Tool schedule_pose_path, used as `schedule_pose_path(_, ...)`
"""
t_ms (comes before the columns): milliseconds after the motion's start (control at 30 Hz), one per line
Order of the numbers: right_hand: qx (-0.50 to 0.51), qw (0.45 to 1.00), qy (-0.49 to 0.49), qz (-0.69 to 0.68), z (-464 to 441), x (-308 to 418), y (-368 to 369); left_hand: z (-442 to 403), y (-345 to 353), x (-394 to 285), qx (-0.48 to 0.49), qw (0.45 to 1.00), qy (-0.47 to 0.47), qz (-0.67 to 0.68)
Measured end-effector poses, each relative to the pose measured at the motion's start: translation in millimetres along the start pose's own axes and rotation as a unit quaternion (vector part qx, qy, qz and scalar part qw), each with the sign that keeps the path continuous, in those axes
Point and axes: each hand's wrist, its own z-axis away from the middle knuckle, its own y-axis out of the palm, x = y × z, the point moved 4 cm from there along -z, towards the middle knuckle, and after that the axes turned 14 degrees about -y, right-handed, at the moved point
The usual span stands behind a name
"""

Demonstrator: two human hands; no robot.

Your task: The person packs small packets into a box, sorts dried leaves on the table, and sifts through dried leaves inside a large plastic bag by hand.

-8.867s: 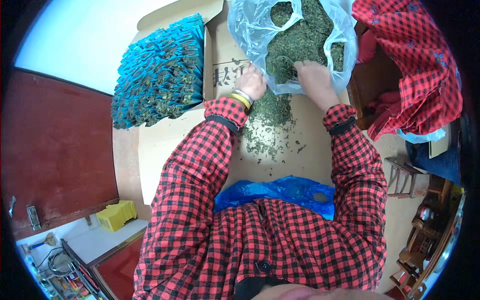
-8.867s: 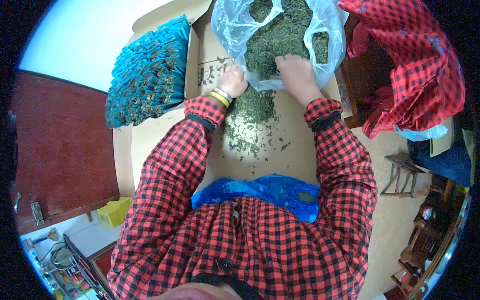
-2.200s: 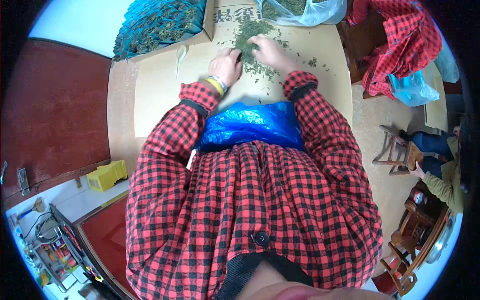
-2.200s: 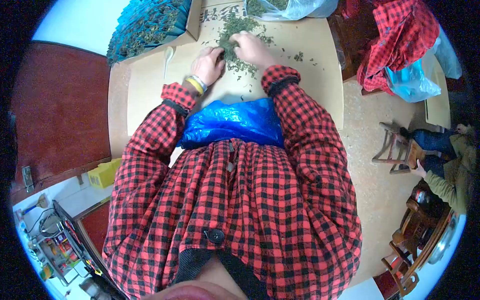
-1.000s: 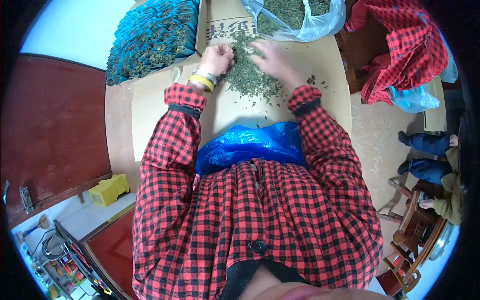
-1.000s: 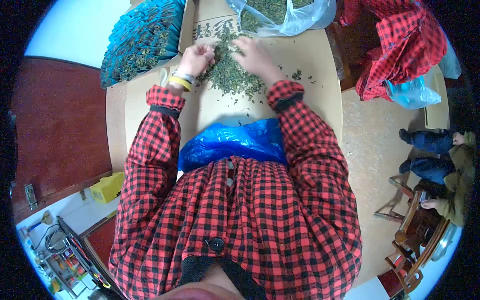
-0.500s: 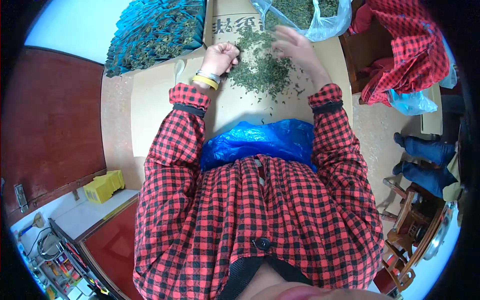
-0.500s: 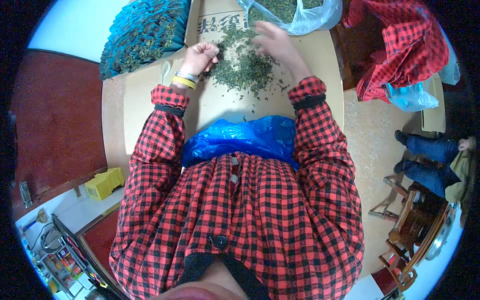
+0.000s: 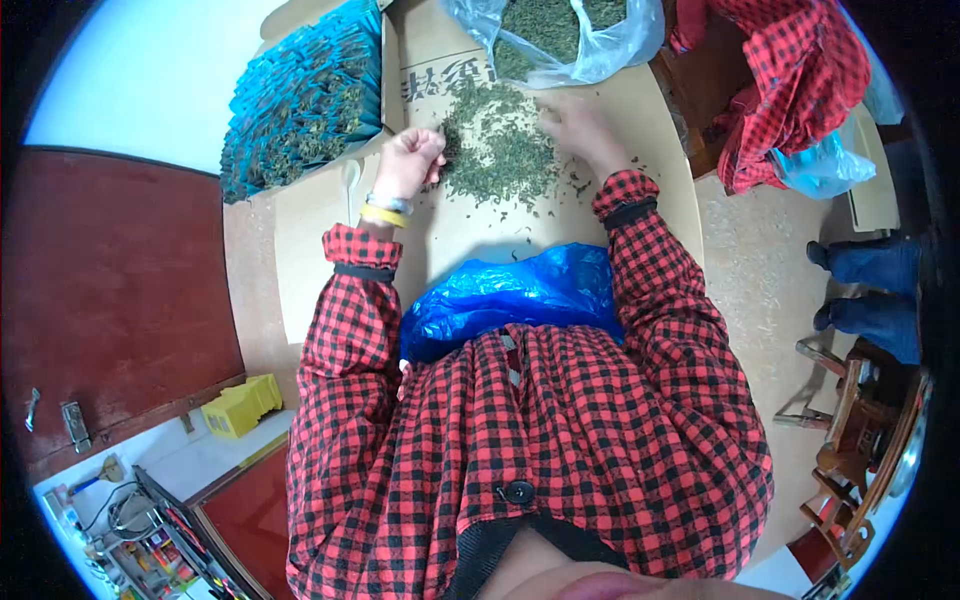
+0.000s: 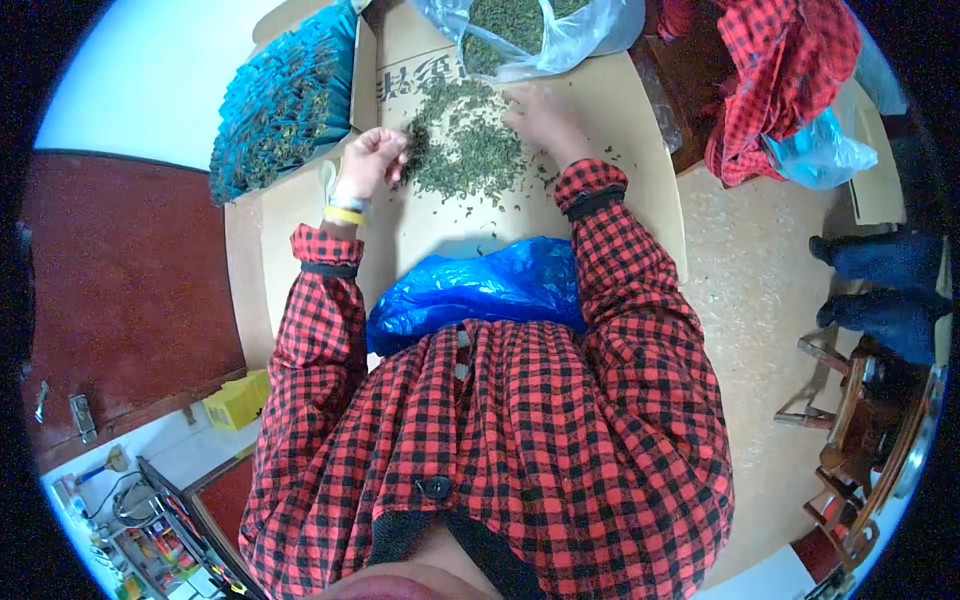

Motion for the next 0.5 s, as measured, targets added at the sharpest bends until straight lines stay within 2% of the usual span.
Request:
schedule_pose_path(67, 0.002, 0.992, -0.12, 0.028, 3, 5, 9, 8, 3, 9, -0.003, 1.0, 0.014, 0.01)
schedule_pose_path(100, 0.0, 0.993, -0.113, 0.025, 5, -2, 11, 12, 5, 14, -0.006, 0.999, 0.027, 0.028)
schedule_pose_path(133, 0.002, 0.996, -0.06, -0.073, 6, -8, 7, 17, 7, 20, -0.008, 0.998, 0.04, 0.046)
schedule_pose_path(200, 0.004, 0.964, 0.046, -0.262, 11, -21, -2, 32, 19, 39, -0.014, 0.999, 0.041, 0.021)
schedule_pose_path(367, 0.074, 0.971, 0.054, -0.223, 39, -17, -33, 85, 57, 77, -0.018, 0.992, 0.094, -0.079)
schedule_pose_path(433, 0.104, 0.981, 0.018, -0.163, 49, -13, -29, 108, 73, 80, 0.057, 0.998, -0.009, -0.038)
schedule_pose_path(500, 0.122, 0.983, -0.003, -0.134, 60, -5, -30, 111, 74, 86, 0.056, 0.998, -0.015, -0.004)
